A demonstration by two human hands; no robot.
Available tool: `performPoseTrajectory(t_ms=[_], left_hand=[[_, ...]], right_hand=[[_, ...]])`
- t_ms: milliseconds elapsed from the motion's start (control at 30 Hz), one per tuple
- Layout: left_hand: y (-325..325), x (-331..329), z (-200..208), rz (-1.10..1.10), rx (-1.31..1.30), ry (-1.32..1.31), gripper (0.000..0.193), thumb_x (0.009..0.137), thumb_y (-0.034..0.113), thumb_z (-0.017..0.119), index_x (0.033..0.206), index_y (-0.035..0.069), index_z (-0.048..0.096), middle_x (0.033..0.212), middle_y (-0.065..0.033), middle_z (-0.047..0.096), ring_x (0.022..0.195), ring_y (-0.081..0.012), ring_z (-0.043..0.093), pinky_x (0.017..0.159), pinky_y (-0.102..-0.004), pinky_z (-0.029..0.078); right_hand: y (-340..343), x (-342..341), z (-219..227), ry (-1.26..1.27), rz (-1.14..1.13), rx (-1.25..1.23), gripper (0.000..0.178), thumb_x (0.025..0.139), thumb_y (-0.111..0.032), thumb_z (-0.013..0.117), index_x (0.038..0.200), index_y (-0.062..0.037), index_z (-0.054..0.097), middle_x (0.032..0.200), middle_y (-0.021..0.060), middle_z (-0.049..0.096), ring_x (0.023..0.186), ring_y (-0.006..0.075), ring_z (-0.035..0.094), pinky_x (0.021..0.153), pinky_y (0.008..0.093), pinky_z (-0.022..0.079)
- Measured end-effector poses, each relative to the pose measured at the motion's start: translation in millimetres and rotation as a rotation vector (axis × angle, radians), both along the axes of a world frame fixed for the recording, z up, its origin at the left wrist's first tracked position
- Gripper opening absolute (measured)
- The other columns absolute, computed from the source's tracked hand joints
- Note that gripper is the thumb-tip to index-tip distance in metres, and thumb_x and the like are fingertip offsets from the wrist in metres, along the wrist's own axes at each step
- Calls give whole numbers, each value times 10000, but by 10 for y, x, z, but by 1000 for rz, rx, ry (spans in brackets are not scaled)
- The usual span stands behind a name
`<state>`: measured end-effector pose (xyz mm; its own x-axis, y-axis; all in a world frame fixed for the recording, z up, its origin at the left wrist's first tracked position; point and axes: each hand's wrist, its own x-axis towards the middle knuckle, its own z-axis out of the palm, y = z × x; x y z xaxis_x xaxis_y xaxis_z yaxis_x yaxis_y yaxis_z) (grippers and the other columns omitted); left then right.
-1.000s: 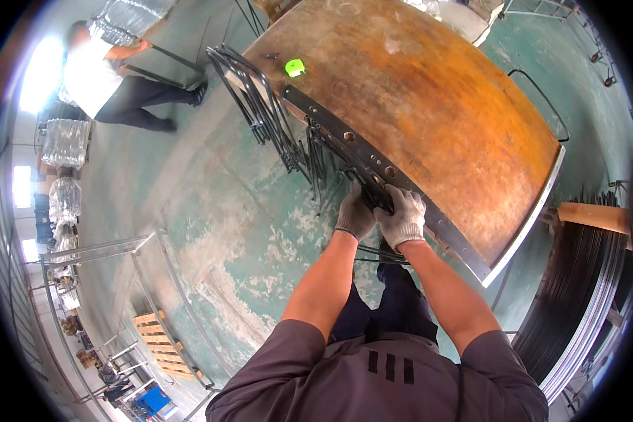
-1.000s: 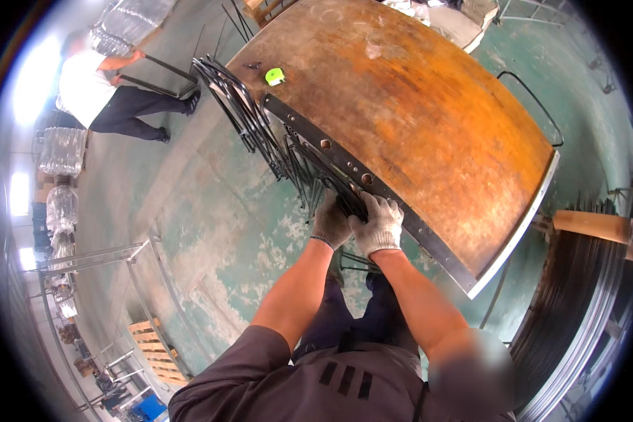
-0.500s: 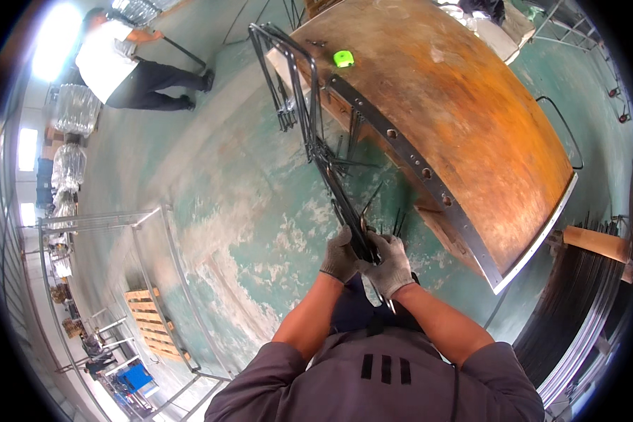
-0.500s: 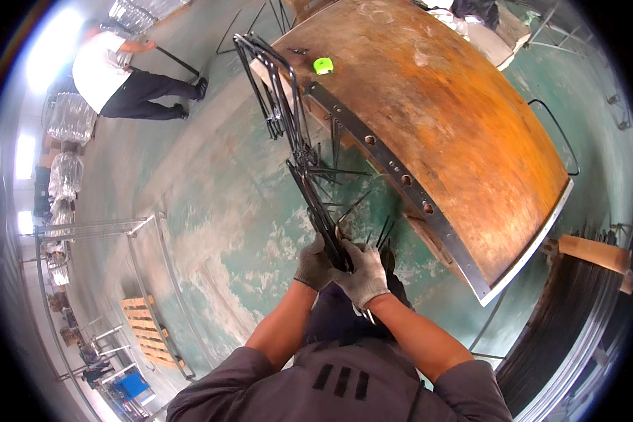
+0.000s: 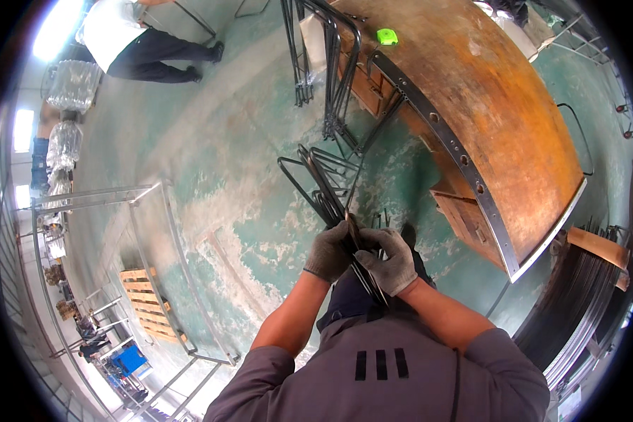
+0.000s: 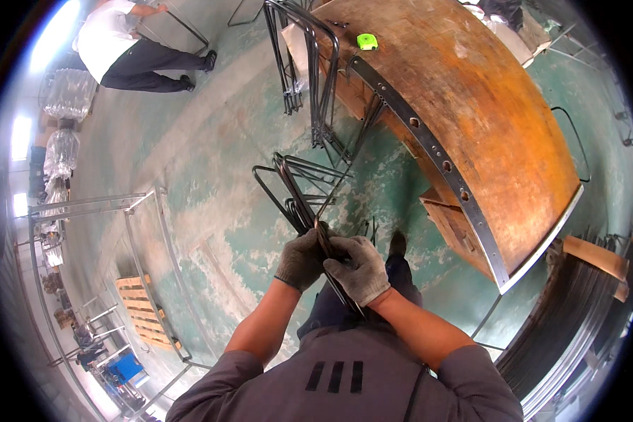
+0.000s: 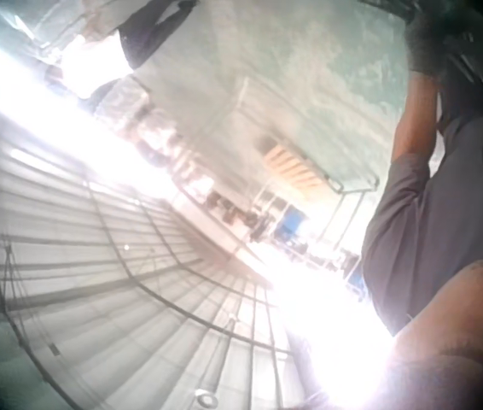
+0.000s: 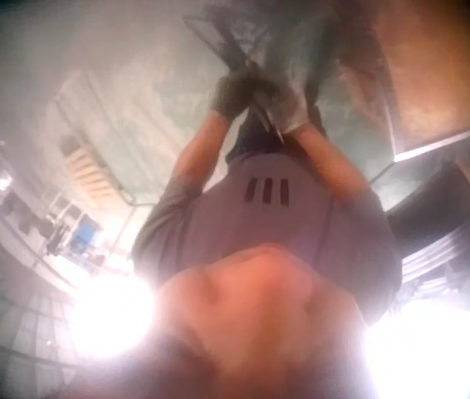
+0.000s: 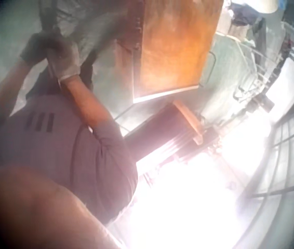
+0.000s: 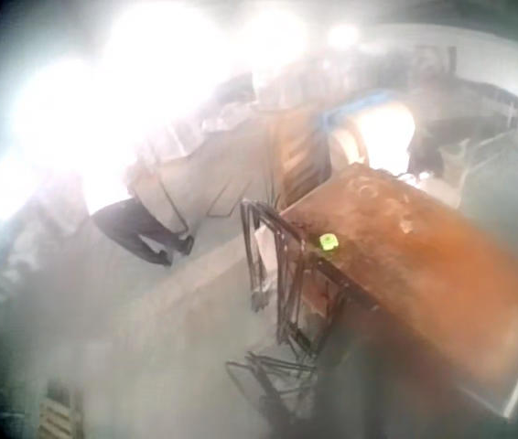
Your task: The person picks up a bundle of bent metal rods from a wooden workbench and arranges them into a rectangular frame shape. They hold the frame up for inspection and then place it back onto the workbench.
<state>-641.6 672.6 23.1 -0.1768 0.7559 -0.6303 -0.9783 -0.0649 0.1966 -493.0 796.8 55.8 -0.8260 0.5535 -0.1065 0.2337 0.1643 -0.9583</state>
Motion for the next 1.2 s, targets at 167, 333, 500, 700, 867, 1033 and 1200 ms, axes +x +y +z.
performPoseTrajectory(t_ms=[167, 333, 500, 700, 867, 1033, 1200], left_hand=[[-267, -248, 158, 98, -110, 63, 343, 1078, 325, 638, 1229, 18, 657, 1122, -150, 716, 1080, -348, 708, 1002, -521, 568], [-587, -607, 412, 167, -147, 86, 346, 1053, 333, 662, 1179, 11, 680, 1086, -154, 720, 1052, -372, 708, 961, -573, 580], [-739, -1076, 530, 317, -93, 163, 250, 1045, 270, 661, 1132, 37, 688, 1012, -116, 731, 995, -349, 724, 948, -555, 592], [-517, -1724, 553, 363, -27, 267, 186, 1068, 240, 646, 1097, 61, 690, 982, -99, 717, 936, -298, 713, 943, -514, 587], [-208, -2233, 544, 337, -161, 293, 181, 1073, 200, 648, 1086, 23, 683, 951, -121, 710, 885, -315, 720, 864, -508, 597], [443, -2704, 515, 286, -435, 348, 190, 1070, 129, 618, 1097, -50, 677, 918, -147, 711, 813, -342, 730, 757, -495, 621], [899, -3405, 23, 206, -459, 509, 206, 1055, 91, 617, 1134, -56, 737, 979, -119, 767, 895, -262, 766, 764, -412, 618]], right_hand=[[-284, -231, 94, -33, 24, 2, 602, 797, -169, 907, 1355, -93, 695, 1188, 150, 663, 1095, 333, 673, 974, 402, 555], [-570, -519, 199, -125, 180, -94, 817, 789, -212, 905, 1524, -106, 565, 1343, 192, 613, 1272, 371, 603, 1086, 442, 509], [-735, -806, 400, -242, 358, 115, 946, 804, -250, 884, 1625, -102, 437, 1502, 226, 539, 1401, 405, 524, 1173, 462, 452], [-549, -1400, 473, -176, 379, 59, 809, 904, -159, 781, 1632, -143, 429, 1489, 211, 560, 1374, 424, 544, 1156, 467, 459], [-222, -1962, 285, -90, 357, -16, 694, 943, -120, 743, 1591, -128, 492, 1412, 212, 633, 1307, 429, 609, 1101, 458, 496], [182, -2513, -53, -61, 252, -143, 613, 993, -132, 712, 1575, -125, 520, 1428, 201, 659, 1314, 383, 646, 1093, 437, 505], [800, -3212, -462, 23, 278, -254, 556, 987, -136, 728, 1516, -91, 565, 1337, 161, 725, 1268, 292, 694, 1067, 397, 515]])
